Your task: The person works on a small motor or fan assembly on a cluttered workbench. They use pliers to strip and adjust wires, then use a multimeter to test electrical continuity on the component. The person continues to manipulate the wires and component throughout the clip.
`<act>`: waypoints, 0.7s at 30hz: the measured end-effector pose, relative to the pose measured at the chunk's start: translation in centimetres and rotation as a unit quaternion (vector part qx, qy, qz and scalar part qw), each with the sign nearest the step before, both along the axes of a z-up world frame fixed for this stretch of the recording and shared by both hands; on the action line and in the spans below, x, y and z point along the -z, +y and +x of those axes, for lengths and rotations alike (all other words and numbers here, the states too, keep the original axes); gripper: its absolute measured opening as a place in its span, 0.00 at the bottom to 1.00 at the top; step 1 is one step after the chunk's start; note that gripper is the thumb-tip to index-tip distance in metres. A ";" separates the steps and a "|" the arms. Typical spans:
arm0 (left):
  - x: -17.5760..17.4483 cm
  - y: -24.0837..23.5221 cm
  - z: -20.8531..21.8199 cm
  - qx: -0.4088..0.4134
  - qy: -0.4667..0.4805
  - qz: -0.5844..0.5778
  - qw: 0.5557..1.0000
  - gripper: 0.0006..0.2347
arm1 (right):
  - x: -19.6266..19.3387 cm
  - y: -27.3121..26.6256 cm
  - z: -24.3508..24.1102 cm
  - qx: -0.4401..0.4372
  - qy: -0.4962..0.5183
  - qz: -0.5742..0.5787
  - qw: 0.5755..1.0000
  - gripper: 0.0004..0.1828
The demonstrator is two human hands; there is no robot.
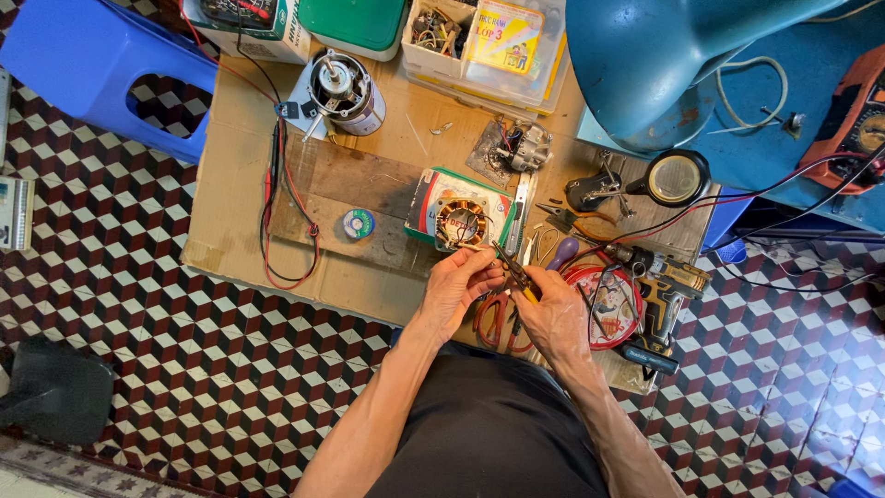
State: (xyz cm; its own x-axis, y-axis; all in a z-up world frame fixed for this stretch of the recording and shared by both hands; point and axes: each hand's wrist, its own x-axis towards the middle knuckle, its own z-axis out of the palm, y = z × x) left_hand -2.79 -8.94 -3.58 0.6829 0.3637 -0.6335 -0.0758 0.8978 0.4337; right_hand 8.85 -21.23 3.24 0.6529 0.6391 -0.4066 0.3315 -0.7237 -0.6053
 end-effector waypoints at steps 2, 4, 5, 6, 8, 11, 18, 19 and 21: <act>0.0 -0.2 -0.1 0.000 -0.005 0.019 1.000 0.07 | -0.1 0.0 -0.2 0.001 -0.011 -0.005 1.000 0.17; 0.0 -0.4 -0.1 -0.008 -0.010 0.026 1.000 0.07 | -0.2 0.0 -0.5 -0.002 -0.031 -0.001 1.000 0.17; 0.0 -0.6 0.0 -0.015 -0.014 0.025 0.999 0.07 | -0.3 -0.1 -0.6 -0.011 -0.039 0.004 0.999 0.18; 0.0 -0.8 0.1 -0.022 -0.019 0.023 0.999 0.07 | -0.3 -0.2 -0.7 -0.020 -0.046 0.009 0.999 0.18; 0.0 -1.0 0.3 -0.024 -0.012 0.021 0.999 0.07 | -0.4 -0.3 -0.7 -0.031 -0.057 0.011 0.998 0.20; 0.0 -1.0 0.3 -0.029 -0.011 0.019 0.999 0.07 | -0.4 -0.3 -0.6 -0.031 -0.060 0.009 0.998 0.21; 0.0 -1.0 0.1 -0.026 -0.036 -0.005 0.999 0.08 | -0.4 -0.2 -0.7 -0.034 -0.100 0.029 0.994 0.22; 0.1 -1.0 0.1 -0.029 -0.038 -0.005 0.999 0.08 | -0.4 -0.2 -0.7 -0.036 -0.104 0.024 0.994 0.22; 0.0 -1.0 0.1 -0.032 -0.043 -0.005 0.999 0.08 | -0.4 -0.3 -0.6 -0.042 -0.107 0.037 0.993 0.23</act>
State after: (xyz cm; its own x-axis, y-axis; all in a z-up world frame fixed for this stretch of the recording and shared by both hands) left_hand -2.68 -9.97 -3.63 0.7101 0.4027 -0.5775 -0.1704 0.8942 0.4140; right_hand 8.28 -21.55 3.66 0.6619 0.7184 -0.2138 0.5165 -0.6439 -0.5645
